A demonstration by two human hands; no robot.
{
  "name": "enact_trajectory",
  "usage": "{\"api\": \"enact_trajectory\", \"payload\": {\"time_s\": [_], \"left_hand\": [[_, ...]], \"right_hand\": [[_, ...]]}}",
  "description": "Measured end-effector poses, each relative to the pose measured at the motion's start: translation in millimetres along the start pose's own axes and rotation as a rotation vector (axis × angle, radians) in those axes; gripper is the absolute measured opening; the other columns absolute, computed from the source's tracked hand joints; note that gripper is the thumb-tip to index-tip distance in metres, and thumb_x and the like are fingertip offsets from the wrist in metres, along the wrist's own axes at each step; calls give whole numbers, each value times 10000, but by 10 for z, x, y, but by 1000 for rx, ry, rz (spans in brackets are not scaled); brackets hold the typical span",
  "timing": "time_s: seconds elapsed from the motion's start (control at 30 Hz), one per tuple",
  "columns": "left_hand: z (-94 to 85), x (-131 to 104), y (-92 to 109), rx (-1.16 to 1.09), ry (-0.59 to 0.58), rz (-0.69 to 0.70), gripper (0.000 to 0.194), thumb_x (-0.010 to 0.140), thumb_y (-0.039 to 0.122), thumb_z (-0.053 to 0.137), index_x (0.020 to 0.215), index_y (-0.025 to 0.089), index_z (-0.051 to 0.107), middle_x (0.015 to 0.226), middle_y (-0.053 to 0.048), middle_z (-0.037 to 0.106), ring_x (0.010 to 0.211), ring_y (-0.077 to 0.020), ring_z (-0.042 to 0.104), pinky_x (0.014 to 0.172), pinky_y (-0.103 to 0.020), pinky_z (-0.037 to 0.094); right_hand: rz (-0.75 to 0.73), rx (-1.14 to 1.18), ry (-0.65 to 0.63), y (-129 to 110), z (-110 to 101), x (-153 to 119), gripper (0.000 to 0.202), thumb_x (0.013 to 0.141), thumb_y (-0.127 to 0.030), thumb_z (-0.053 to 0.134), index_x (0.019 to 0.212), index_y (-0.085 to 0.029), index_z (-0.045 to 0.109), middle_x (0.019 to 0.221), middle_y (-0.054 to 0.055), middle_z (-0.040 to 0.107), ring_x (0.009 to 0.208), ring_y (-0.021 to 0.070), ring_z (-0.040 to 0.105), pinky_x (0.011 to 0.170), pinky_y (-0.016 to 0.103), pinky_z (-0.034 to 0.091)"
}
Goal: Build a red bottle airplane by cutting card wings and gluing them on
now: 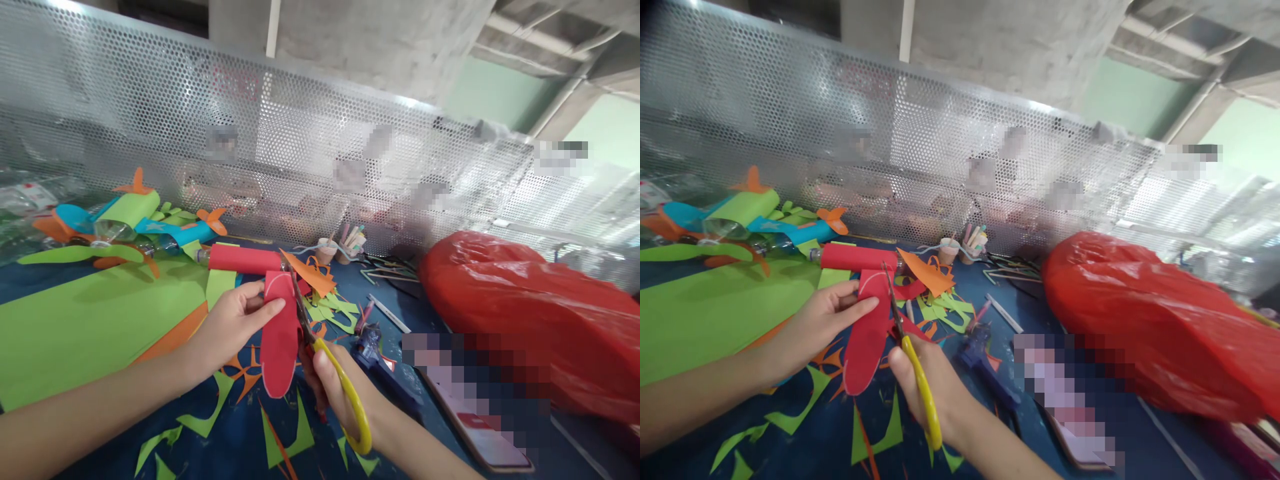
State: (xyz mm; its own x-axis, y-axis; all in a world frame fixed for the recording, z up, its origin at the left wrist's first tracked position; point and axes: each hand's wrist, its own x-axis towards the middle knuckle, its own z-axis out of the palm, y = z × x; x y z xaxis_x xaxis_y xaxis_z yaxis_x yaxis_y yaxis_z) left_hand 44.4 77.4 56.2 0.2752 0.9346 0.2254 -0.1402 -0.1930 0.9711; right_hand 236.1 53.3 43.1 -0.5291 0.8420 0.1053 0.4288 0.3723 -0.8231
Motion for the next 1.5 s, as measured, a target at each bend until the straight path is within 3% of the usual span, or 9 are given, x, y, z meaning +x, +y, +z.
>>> {"api": "enact_trajectory", "payload": {"time_s": [0.33, 0.87, 1.3, 1.5], "left_hand": [[35, 8, -103, -128, 2, -47, 216, 832, 298, 629, 1020, 192, 634, 954, -24, 747, 839, -189, 701, 799, -326, 555], [34, -10, -120, -103, 40, -86, 166, 822, 336, 631, 891, 185, 624, 888, -31, 750, 811, -209, 705, 758, -335, 560], [29, -3, -93, -74, 54, -86, 178, 818, 325, 631, 915, 176, 637, 866, -26, 745, 814, -196, 691, 736, -298, 547], [21, 1, -39, -58, 39, -65, 161, 826, 329, 616, 900, 189, 648, 887, -22, 743, 827, -196, 688, 733, -284, 538]], "right_hand": [[71, 87, 26, -37, 58, -24, 675, 803, -778, 207, 652, -188, 499, 490, -11, 428, 573, 155, 489, 516, 241, 393], [82, 68, 67, -113, 38, -6, 640, 819, -755, 243, 731, -176, 501, 518, -27, 413, 528, 125, 432, 481, 230, 342], [70, 28, 91, -55, 33, 34, 634, 832, -735, 241, 704, -167, 491, 525, -31, 383, 531, 110, 395, 471, 224, 315], [91, 19, 90, -27, 10, 12, 593, 833, -731, 271, 631, -193, 414, 505, -42, 337, 494, 95, 343, 437, 221, 274]]}}
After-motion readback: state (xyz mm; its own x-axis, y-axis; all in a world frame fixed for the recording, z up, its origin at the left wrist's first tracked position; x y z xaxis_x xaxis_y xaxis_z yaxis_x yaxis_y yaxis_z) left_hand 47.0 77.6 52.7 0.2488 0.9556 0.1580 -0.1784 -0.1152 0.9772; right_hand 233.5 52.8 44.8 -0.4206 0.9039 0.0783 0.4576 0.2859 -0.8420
